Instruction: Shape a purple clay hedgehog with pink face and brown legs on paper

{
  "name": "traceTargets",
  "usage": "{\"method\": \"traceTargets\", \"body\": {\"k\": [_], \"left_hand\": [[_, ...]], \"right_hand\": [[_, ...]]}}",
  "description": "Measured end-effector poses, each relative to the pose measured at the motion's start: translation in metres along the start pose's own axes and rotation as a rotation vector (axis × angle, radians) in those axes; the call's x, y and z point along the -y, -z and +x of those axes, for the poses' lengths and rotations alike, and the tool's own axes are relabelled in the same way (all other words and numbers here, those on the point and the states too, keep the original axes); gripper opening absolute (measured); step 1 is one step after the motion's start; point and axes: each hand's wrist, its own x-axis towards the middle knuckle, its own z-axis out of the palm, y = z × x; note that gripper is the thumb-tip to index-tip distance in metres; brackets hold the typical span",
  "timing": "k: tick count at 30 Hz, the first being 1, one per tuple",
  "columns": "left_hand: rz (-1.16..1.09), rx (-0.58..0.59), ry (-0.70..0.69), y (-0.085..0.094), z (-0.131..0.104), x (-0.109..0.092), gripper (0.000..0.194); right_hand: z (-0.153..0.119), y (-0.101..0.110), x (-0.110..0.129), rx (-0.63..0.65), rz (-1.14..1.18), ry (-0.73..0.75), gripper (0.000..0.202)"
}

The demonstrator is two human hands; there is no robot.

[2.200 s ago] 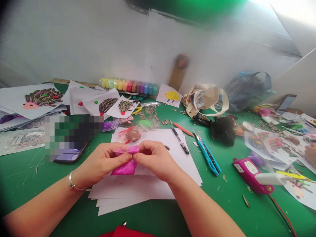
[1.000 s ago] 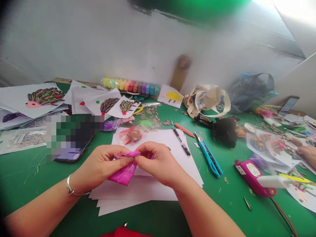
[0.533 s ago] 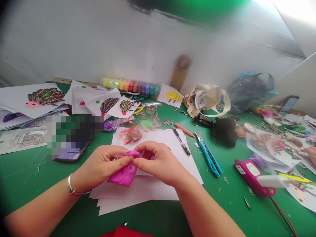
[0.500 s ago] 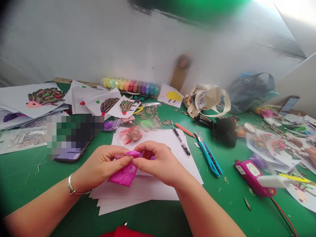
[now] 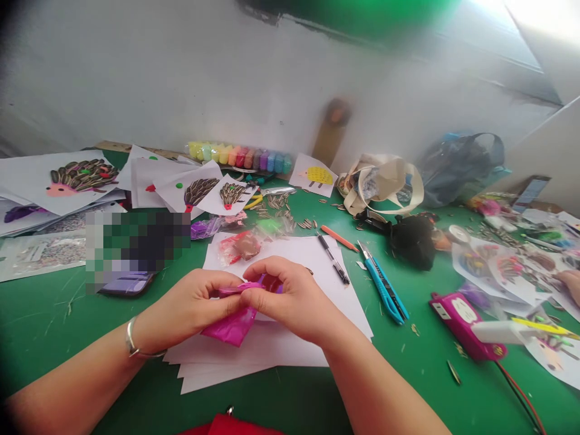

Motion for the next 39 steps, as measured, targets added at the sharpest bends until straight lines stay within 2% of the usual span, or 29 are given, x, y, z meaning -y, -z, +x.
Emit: {"method": "traceTargets", "body": {"k": [5, 7, 9, 13, 16, 19, 24, 32, 35, 39], "left_hand": [[0.037, 0.003, 0.037, -0.003, 0.001, 0.002, 0.031], [0.047, -0.006, 0.045, -0.004, 0.001, 0.003, 0.029], [0.045, -0.015, 0.048, -0.004, 0.001, 0.003, 0.029], [0.047, -0.03, 0.037, -0.004, 0.001, 0.0, 0.031], [0.038, -0.029, 0.025, -0.003, 0.001, 0.0, 0.033], [0.021, -0.008, 0.032, -0.004, 0.001, 0.001, 0.032], [0.025, 0.001, 0.066, -0.008, 0.003, 0.002, 0.031], [0.048, -0.019, 0.036, -0.009, 0.003, 0.001, 0.034], [0.041, -0.049, 0.034, -0.005, 0.002, 0.001, 0.033], [0.001, -0.081, 0.051, 0.0, 0.003, 0.0, 0.036]], "right_hand": [[-0.001, -0.005, 0.002, -0.062, -0.18, 0.151, 0.007], [0.0, -0.007, 0.002, -0.09, -0.216, 0.168, 0.008], [0.0, -0.008, 0.001, -0.103, -0.175, 0.11, 0.006], [0.003, -0.007, -0.003, -0.028, 0.151, -0.093, 0.007], [0.005, -0.005, -0.004, -0.002, 0.285, -0.11, 0.015], [0.006, -0.007, -0.002, -0.019, 0.239, -0.099, 0.019], [0.006, -0.012, -0.004, -0.035, 0.037, -0.102, 0.005], [0.007, -0.01, -0.007, -0.066, -0.03, -0.102, 0.009], [0.006, -0.008, -0.006, -0.088, 0.006, -0.096, 0.007], [0.005, -0.005, -0.005, -0.042, 0.117, -0.055, 0.007]]}}
